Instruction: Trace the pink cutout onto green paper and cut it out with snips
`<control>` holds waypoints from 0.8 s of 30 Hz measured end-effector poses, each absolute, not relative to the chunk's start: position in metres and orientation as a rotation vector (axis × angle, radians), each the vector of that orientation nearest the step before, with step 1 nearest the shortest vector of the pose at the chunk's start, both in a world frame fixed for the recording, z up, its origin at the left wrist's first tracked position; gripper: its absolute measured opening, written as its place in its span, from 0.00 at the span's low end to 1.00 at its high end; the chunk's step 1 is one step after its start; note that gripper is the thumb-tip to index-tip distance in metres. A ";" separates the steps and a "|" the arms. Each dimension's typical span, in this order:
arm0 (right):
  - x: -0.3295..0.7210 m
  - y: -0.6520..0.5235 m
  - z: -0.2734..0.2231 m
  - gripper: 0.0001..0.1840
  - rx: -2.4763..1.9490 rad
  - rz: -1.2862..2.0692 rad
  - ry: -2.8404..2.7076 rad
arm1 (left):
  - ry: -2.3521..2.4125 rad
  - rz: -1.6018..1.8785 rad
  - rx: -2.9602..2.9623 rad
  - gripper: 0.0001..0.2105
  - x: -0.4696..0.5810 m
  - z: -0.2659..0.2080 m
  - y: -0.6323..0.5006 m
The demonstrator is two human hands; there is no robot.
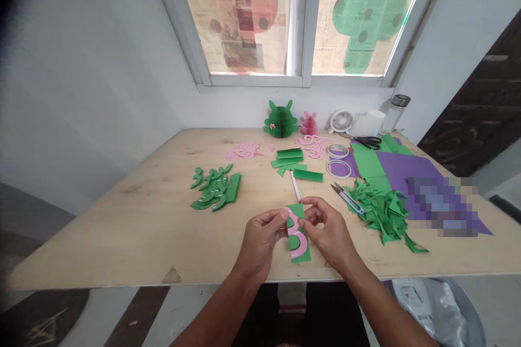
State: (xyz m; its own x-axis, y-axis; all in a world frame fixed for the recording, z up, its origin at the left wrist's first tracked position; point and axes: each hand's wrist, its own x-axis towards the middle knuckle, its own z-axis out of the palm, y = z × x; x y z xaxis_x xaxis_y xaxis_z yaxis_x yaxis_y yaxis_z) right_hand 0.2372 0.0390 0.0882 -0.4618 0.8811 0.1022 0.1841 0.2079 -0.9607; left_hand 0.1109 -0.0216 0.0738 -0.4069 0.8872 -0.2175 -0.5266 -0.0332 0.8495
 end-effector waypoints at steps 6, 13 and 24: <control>0.238 0.038 0.089 0.19 -0.990 1.321 -1.772 | 1.131 1.675 0.488 0.09 0.111 0.075 -0.023; 0.239 0.040 0.087 0.19 -0.985 1.328 -1.775 | 1.126 1.666 0.510 0.09 0.111 0.077 -0.028; 0.238 0.038 0.088 0.20 -0.982 1.355 -1.778 | 1.098 1.697 0.480 0.07 0.110 0.084 -0.031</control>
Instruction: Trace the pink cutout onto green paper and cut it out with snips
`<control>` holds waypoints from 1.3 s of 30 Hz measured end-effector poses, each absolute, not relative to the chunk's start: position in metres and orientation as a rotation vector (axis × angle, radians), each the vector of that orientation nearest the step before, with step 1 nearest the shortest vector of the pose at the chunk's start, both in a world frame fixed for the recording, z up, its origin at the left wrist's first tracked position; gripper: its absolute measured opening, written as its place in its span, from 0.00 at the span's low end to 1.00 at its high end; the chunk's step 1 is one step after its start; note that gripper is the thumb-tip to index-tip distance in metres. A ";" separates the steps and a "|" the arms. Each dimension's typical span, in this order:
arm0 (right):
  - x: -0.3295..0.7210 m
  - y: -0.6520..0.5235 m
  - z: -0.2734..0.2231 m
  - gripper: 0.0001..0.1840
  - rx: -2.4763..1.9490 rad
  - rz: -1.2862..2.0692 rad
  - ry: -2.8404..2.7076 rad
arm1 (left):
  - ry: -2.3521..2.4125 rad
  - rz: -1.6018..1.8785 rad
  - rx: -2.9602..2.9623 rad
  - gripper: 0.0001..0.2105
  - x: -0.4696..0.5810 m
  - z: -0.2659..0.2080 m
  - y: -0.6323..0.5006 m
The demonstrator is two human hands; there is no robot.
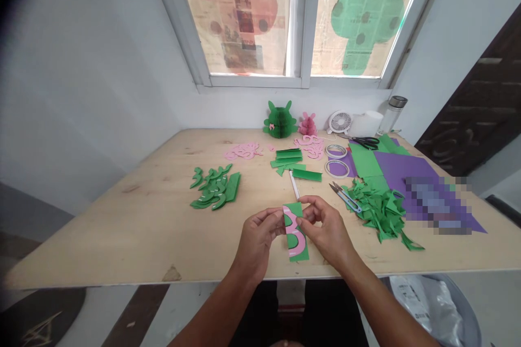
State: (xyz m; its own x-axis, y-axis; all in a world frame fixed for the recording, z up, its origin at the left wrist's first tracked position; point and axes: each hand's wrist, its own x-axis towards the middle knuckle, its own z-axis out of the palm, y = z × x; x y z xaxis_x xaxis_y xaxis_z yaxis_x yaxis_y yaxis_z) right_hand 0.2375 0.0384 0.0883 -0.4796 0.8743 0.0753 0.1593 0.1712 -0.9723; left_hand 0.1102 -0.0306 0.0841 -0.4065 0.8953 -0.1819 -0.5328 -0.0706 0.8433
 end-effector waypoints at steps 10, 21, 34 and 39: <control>0.236 0.037 0.090 0.19 -0.981 1.339 -1.824 | 1.260 1.713 0.541 0.08 0.110 0.077 -0.026; 0.233 0.038 0.089 0.18 -0.975 1.313 -1.821 | 1.150 1.698 0.484 0.10 0.105 0.078 -0.030; 0.233 0.037 0.088 0.18 -0.975 1.303 -1.850 | 1.268 1.708 0.546 0.10 0.106 0.072 -0.025; 0.233 0.038 0.087 0.18 -0.975 1.295 -1.848 | 1.277 1.717 0.546 0.10 0.107 0.072 -0.025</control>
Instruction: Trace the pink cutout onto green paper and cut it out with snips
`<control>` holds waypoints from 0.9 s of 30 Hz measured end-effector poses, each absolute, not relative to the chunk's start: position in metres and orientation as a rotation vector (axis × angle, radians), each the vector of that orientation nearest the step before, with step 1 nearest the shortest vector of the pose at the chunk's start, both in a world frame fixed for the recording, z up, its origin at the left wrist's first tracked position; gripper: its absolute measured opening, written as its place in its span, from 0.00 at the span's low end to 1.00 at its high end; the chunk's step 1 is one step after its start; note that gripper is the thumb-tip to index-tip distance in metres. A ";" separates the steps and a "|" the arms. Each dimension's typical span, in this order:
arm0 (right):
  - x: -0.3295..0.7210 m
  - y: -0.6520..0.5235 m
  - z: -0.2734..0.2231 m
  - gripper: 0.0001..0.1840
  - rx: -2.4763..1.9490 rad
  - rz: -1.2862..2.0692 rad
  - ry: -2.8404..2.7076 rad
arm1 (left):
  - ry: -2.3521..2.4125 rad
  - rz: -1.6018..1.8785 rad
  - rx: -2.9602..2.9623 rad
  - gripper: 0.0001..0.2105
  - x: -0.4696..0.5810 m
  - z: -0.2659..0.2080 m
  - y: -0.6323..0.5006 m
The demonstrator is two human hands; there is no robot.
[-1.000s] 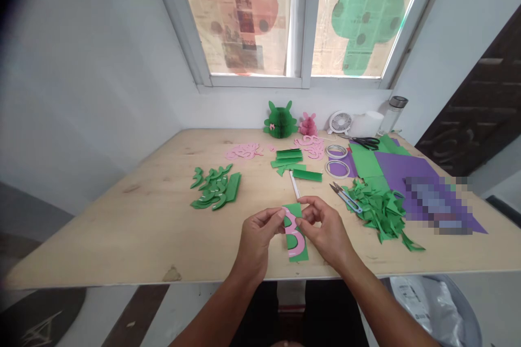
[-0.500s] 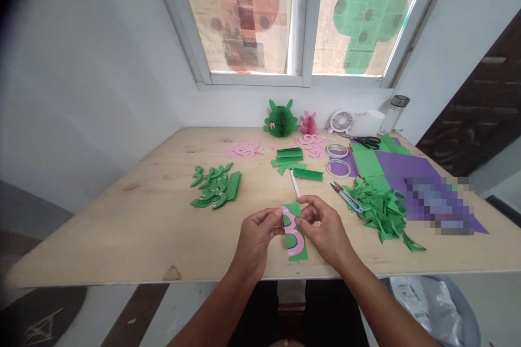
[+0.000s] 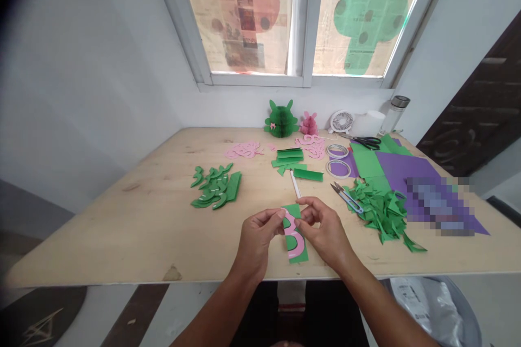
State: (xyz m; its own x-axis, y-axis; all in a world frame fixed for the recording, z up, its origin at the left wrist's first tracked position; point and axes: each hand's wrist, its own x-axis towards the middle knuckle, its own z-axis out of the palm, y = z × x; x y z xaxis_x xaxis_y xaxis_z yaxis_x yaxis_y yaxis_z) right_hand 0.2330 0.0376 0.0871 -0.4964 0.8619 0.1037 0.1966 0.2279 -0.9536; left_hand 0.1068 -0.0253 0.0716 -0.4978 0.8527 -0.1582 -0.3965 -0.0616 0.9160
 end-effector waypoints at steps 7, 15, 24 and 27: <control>0.232 0.039 0.084 0.18 -0.974 1.304 -1.856 | 1.261 1.716 0.535 0.11 0.106 0.067 -0.025; 0.230 0.050 0.086 0.17 -0.945 1.262 -1.937 | 1.293 1.751 0.502 0.11 0.098 0.066 -0.023; 0.286 0.107 0.079 0.13 -1.464 0.424 -2.206 | 1.345 1.794 0.416 0.11 0.062 0.059 -0.033; 0.309 0.109 0.078 0.11 -1.643 0.205 -2.311 | 1.348 1.790 0.369 0.11 0.057 0.056 -0.033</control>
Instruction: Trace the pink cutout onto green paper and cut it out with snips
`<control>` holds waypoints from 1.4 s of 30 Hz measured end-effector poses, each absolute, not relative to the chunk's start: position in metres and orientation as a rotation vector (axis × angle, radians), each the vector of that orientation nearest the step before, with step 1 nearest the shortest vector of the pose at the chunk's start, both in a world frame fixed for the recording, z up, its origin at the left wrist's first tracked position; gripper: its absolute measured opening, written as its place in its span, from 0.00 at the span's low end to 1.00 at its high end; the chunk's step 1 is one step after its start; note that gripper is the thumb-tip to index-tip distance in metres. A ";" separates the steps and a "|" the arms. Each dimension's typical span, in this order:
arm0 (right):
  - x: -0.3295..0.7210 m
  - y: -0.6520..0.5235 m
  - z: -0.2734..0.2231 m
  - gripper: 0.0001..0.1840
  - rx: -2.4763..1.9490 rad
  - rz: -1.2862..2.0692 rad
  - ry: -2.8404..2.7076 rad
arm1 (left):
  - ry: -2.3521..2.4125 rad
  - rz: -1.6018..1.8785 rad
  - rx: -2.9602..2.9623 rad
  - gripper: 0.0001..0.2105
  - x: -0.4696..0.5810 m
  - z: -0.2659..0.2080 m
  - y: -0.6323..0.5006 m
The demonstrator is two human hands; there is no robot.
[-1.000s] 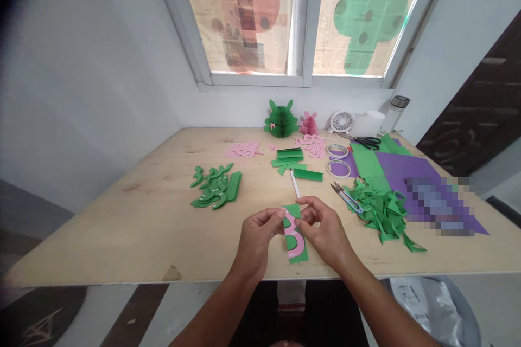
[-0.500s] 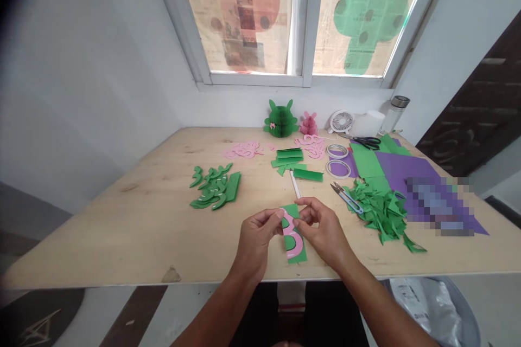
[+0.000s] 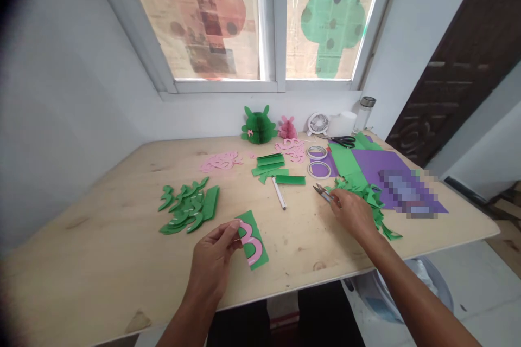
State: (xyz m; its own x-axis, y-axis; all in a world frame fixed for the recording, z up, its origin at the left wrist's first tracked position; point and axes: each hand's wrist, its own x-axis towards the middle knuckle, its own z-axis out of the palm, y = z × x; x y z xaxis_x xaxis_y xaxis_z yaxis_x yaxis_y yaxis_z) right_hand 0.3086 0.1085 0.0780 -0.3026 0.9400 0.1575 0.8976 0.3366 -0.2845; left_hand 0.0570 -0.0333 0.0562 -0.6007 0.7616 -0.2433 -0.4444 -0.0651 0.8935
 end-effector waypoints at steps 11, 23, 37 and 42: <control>0.297 0.129 0.073 0.11 -1.790 -0.138 -2.666 | 1.353 1.736 0.353 0.10 0.058 0.053 -0.035; 0.296 0.139 0.077 0.19 -1.784 -0.136 -2.747 | 1.333 1.773 0.395 0.12 0.065 0.056 -0.027; 0.289 0.037 0.077 0.21 -1.048 1.797 -1.020 | 1.290 1.804 0.368 0.10 0.069 0.067 -0.033; 0.255 0.004 0.065 0.14 -0.870 2.120 -0.662 | 1.281 1.798 0.376 0.09 0.073 0.075 -0.040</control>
